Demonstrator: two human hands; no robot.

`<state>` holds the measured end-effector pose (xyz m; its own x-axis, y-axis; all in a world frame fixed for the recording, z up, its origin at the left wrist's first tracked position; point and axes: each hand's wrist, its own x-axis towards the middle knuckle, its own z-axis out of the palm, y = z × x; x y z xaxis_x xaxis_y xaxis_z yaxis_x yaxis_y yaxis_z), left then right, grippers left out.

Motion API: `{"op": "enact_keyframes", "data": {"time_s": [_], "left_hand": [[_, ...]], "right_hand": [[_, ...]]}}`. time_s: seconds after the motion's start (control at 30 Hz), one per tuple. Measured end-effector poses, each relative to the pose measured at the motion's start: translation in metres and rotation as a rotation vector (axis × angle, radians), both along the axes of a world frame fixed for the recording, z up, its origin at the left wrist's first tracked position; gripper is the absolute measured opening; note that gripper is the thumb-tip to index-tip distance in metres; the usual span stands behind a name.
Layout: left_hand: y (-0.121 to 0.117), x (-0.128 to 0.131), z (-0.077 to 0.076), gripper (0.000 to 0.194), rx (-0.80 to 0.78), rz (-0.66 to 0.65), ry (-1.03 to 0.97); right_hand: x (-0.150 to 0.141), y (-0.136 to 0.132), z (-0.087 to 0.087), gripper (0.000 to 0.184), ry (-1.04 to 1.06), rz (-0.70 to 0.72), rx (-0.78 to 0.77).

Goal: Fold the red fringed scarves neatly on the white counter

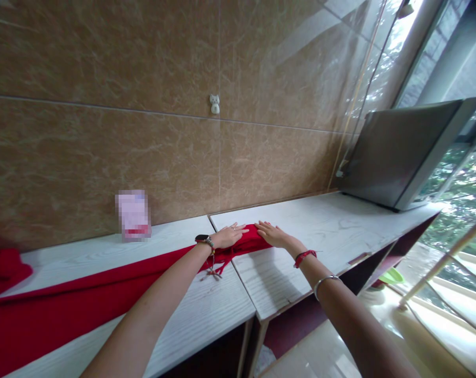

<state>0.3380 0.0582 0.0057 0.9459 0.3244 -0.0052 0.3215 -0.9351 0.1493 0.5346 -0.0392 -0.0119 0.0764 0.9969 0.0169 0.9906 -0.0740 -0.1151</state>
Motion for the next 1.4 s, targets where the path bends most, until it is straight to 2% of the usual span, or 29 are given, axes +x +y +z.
{"op": "enact_keyframes", "data": {"time_s": [0.2,0.33,0.47,0.57,0.67,0.73,0.83,1.0,1.2,1.3,1.4], "left_hand": [[0.004,-0.003,-0.008,0.045,-0.033,-0.016,0.038],[0.003,-0.005,-0.011,0.045,-0.047,-0.005,0.025],[-0.001,-0.004,0.002,0.045,-0.074,0.01,0.008],[-0.004,-0.008,0.015,0.047,-0.057,0.026,-0.045],[-0.008,-0.023,0.024,0.048,-0.007,0.078,-0.088],[-0.011,-0.042,0.024,0.05,0.028,0.118,-0.103],[-0.015,-0.084,0.018,0.051,0.055,0.192,-0.094],[-0.024,-0.173,0.008,0.051,0.021,0.33,-0.027],[-0.028,-0.267,0.005,0.055,-0.014,0.379,-0.037],[-0.029,-0.298,-0.001,0.06,-0.03,0.371,-0.039],[-0.027,-0.318,-0.009,0.055,0.003,0.386,-0.103]], "right_hand": [[0.002,0.001,-0.008,0.046,-0.061,0.019,-0.018],[-0.001,0.001,0.003,0.045,-0.044,0.034,-0.083],[-0.004,0.001,0.023,0.046,-0.001,-0.014,-0.104],[-0.007,-0.003,0.036,0.048,0.032,-0.027,-0.024],[-0.017,-0.01,0.047,0.048,0.03,-0.001,0.033],[-0.031,-0.013,0.052,0.047,0.016,0.032,0.055],[-0.067,-0.013,0.05,0.047,-0.01,0.148,0.1],[-0.155,0.005,0.027,0.044,-0.023,0.406,0.177],[-0.251,0.041,0.002,0.041,0.027,0.569,0.201],[-0.277,0.054,-0.008,0.039,0.065,0.602,0.19],[-0.286,0.062,-0.017,0.039,0.125,0.628,0.187]]}}
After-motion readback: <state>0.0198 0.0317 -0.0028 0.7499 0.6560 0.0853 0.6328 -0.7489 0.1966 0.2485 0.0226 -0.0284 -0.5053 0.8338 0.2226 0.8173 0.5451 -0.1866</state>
